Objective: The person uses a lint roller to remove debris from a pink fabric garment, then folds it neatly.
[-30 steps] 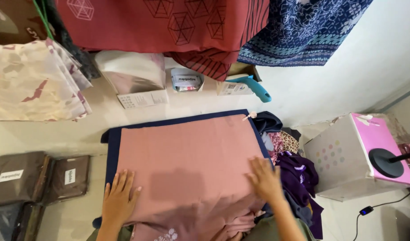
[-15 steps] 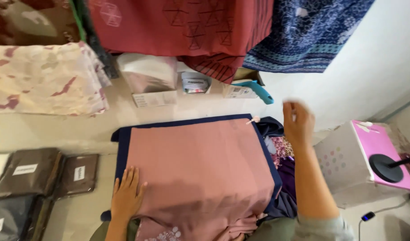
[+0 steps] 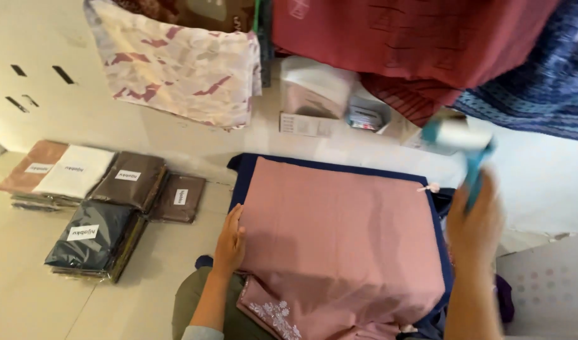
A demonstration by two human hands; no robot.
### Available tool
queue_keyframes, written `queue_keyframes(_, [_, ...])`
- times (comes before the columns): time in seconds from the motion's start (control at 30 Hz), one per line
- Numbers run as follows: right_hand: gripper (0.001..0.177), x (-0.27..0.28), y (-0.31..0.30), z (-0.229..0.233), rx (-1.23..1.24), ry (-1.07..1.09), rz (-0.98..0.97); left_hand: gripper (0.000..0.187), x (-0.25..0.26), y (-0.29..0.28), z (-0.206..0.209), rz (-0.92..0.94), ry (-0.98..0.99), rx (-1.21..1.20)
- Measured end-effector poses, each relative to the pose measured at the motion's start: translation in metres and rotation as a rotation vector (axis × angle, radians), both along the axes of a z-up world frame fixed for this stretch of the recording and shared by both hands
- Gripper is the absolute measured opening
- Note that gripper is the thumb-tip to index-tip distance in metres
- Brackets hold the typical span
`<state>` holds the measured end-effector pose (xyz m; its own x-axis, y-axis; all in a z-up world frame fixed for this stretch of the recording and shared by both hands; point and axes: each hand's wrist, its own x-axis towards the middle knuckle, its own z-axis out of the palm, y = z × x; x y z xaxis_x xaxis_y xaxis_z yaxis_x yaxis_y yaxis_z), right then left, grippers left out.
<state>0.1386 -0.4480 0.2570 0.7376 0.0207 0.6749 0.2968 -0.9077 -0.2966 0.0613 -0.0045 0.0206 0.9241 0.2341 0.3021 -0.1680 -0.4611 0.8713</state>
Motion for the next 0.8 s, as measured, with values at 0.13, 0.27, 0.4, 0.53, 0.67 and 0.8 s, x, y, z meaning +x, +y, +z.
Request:
queue_keyframes(0.13, [0.051,-0.064,0.01,-0.201,-0.239,0.204,0.027,0.097,0.004,0.0,-0.001,-0.023,-0.058,-0.014])
queue_keyframes(0.27, [0.06,-0.128,0.115,-0.221,-0.283,0.721,0.076,0.097,0.004,0.0,-0.006,-0.035,-0.05,-0.008])
queue_keyframes(0.4, [0.061,-0.093,0.182,-0.215,-0.358,0.539,0.204,0.1,0.008,0.003,-0.013,-0.022,-0.074,0.035])
queue_keyframes(0.53, [0.052,-0.01,0.253,-0.216,-0.252,0.304,0.337,0.095,0.01,0.003,-0.023,-0.018,-0.053,0.114])
queue_keyframes(0.67, [0.048,0.082,0.321,-0.234,-0.232,0.417,0.311,0.088,0.008,0.0,-0.024,0.025,-0.064,0.221])
queue_keyframes(0.8, [0.045,0.091,0.309,-0.233,-0.202,0.344,0.357,0.087,0.008,0.0,-0.019,0.034,-0.029,0.26])
